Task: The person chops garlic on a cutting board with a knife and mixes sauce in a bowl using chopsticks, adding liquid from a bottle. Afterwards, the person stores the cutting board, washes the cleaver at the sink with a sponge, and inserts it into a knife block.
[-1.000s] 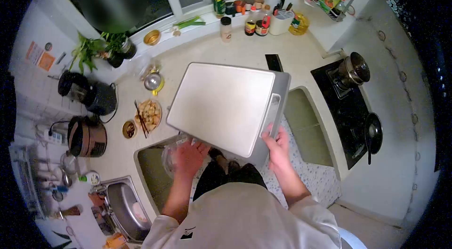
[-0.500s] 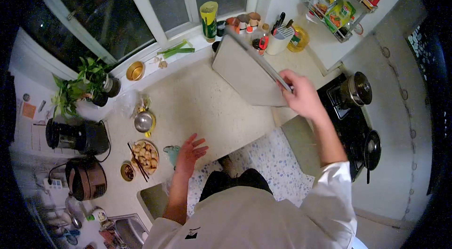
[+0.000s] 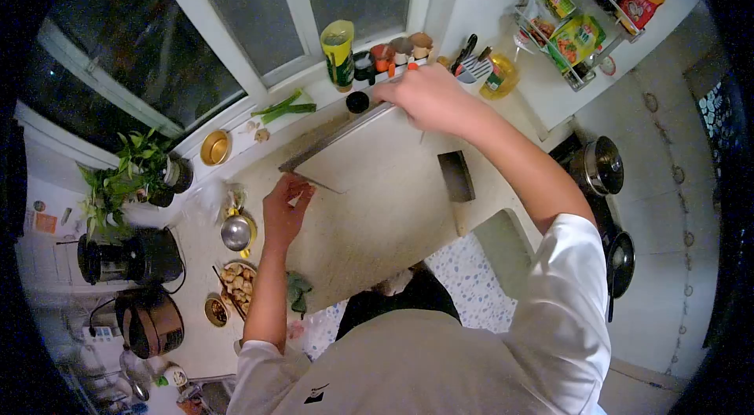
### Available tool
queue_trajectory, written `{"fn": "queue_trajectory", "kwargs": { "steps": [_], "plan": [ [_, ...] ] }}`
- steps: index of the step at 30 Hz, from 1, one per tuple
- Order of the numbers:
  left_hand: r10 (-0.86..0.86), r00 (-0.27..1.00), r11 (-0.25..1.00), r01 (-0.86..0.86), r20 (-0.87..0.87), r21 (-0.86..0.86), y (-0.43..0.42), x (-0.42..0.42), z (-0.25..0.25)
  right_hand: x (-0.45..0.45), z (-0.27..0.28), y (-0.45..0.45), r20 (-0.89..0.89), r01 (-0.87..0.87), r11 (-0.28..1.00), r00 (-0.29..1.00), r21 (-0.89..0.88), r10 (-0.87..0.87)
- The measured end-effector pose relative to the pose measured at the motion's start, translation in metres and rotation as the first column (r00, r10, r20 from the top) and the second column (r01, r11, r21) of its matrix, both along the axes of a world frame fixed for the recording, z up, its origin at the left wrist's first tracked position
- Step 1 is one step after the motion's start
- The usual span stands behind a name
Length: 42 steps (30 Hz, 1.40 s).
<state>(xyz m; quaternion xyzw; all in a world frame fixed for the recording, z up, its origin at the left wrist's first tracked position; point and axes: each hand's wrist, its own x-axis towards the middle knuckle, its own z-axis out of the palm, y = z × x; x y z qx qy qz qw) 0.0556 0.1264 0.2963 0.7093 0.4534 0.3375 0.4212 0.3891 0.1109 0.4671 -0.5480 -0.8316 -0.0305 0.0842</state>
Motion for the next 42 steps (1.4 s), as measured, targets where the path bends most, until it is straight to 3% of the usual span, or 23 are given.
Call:
{"fn": "queue_trajectory", "kwargs": {
  "steps": [3,4,7,12,13,14,17,19,30,33,36,42],
  "plan": [
    [0.081,0.994,0.991,-0.073,-0.071,0.112,0.014,0.019,0.023,0.017,0.023,0.017,0.037,-0.11,0.985,0.994,0.133,0.106],
    [0.124,0.99,0.98,-0.111,-0.071,0.167,0.017,0.027,0.035,0.022,0.036,0.021,0.064,-0.049,0.991,0.997,0.124,0.041],
    [0.08,0.996,0.958,-0.064,-0.048,0.281,0.036,0.057,0.061,0.057,0.077,0.039,0.026,-0.126,0.956,0.992,0.266,0.124],
    [0.1,0.995,0.847,-0.072,-0.025,0.527,0.075,0.139,0.105,0.126,0.147,0.047,0.081,-0.088,0.935,0.995,0.344,0.063],
    [0.086,0.996,0.84,-0.082,0.017,0.536,0.079,0.16,0.115,0.138,0.161,0.046,0.076,-0.08,0.933,0.996,0.35,0.056],
    [0.073,0.996,0.832,-0.093,0.06,0.546,0.083,0.183,0.126,0.145,0.18,0.04,0.115,0.072,0.953,0.987,0.295,-0.11],
    [0.05,0.996,0.812,-0.081,0.07,0.578,0.104,0.238,0.134,0.185,0.196,0.036,0.042,0.054,0.919,0.996,0.39,-0.077],
    [0.073,0.997,0.782,-0.071,0.021,0.62,0.116,0.272,0.138,0.225,0.193,0.048,0.051,0.053,0.908,0.995,0.416,-0.081],
    [0.073,0.993,0.691,-0.121,0.097,0.713,0.159,0.391,0.11,0.342,0.155,0.074,0.031,0.054,0.867,0.996,0.495,-0.079],
    [0.143,0.99,0.734,-0.094,-0.018,0.672,0.168,0.406,0.095,0.367,0.125,0.098,0.106,0.037,0.862,0.989,0.505,-0.104],
    [0.121,0.993,0.774,-0.098,0.005,0.626,0.176,0.424,0.072,0.381,0.106,0.109,0.147,0.145,0.871,0.96,0.469,-0.238],
    [0.141,0.99,0.8,-0.101,-0.022,0.591,0.192,0.46,0.024,0.393,0.083,0.124,0.432,0.098,0.846,0.825,0.524,-0.364]
  ]
}}
